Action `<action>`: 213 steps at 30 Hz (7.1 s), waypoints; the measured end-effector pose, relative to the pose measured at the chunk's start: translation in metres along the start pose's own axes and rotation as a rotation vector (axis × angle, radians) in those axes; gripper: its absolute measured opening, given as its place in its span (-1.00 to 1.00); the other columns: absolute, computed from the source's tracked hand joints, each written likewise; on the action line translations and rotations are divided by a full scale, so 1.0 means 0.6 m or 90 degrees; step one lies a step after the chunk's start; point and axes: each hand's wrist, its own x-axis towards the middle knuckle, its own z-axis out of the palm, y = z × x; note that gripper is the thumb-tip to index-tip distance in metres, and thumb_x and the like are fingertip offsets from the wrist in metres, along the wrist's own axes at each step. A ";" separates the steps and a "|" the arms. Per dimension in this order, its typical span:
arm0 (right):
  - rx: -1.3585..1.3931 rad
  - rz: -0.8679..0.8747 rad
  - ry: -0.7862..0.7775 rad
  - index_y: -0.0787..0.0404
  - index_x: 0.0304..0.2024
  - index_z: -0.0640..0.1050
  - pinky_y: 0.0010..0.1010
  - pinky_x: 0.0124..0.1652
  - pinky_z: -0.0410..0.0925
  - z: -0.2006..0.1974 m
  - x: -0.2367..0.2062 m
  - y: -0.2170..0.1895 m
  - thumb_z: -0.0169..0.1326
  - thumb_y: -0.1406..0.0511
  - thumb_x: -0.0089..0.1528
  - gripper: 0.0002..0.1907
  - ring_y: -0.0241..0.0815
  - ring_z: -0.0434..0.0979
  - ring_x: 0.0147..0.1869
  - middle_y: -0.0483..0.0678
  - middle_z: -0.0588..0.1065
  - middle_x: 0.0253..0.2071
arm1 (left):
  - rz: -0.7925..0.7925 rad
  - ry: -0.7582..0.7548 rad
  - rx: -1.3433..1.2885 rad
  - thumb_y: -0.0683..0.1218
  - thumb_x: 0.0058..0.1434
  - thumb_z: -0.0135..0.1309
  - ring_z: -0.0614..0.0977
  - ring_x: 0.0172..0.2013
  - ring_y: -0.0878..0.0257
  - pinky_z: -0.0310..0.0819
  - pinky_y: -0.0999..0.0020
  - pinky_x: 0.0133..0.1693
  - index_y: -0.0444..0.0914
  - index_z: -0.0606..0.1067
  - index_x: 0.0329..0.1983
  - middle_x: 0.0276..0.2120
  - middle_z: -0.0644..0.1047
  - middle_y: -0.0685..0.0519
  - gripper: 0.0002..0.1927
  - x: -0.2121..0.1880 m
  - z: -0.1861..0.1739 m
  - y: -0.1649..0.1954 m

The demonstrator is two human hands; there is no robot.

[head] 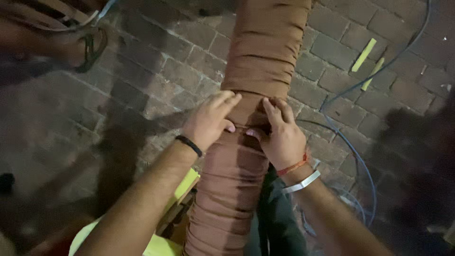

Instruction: The person staples brown fabric onto a wooden frame using a pneumatic staple gun, then trims excess fabric with scissors. They smooth the fabric and later handle yellow and pink foam pieces, placing them on the frame.

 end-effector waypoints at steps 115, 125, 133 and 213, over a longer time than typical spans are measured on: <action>0.061 0.032 -0.071 0.18 0.03 0.55 -0.18 -0.26 0.47 -0.005 -0.232 -0.075 0.29 0.21 0.11 -0.55 0.09 0.60 -0.17 0.06 0.52 0.01 | -0.224 -0.004 -0.082 -0.06 0.16 0.19 0.60 -0.06 0.06 0.51 0.16 -0.12 -0.13 0.54 0.02 0.05 0.54 0.03 -0.66 -0.231 0.020 0.051; 0.083 0.059 0.016 0.09 -0.23 0.61 -0.21 -0.27 0.48 0.053 -0.219 -0.039 0.19 0.31 0.20 -0.91 0.02 0.66 -0.23 -0.06 0.60 -0.23 | -0.173 0.102 0.100 -0.21 0.26 0.12 0.61 -0.07 0.07 0.51 0.13 -0.10 -0.16 0.58 -0.17 -0.16 0.60 0.07 -0.88 -0.245 0.108 0.045; 0.039 -0.053 -0.071 0.12 0.00 0.61 -0.08 -0.29 0.46 -0.005 -0.291 -0.074 0.36 0.10 0.07 -0.51 0.15 0.62 -0.18 0.05 0.58 -0.12 | -0.199 0.085 -0.079 -0.10 0.06 0.28 0.62 -0.15 0.12 0.52 0.20 -0.10 -0.19 0.60 -0.10 -0.11 0.60 0.04 -0.69 -0.305 0.045 0.094; 0.041 0.052 -0.035 0.13 -0.10 0.60 -0.18 -0.27 0.46 0.022 -0.550 -0.212 0.26 0.34 0.08 -0.69 0.08 0.61 -0.19 -0.01 0.56 -0.10 | 0.044 0.073 -0.021 0.01 0.13 0.26 0.57 -0.08 0.03 0.49 0.12 -0.08 -0.21 0.60 -0.20 -0.20 0.59 0.00 -0.75 -0.558 0.100 0.120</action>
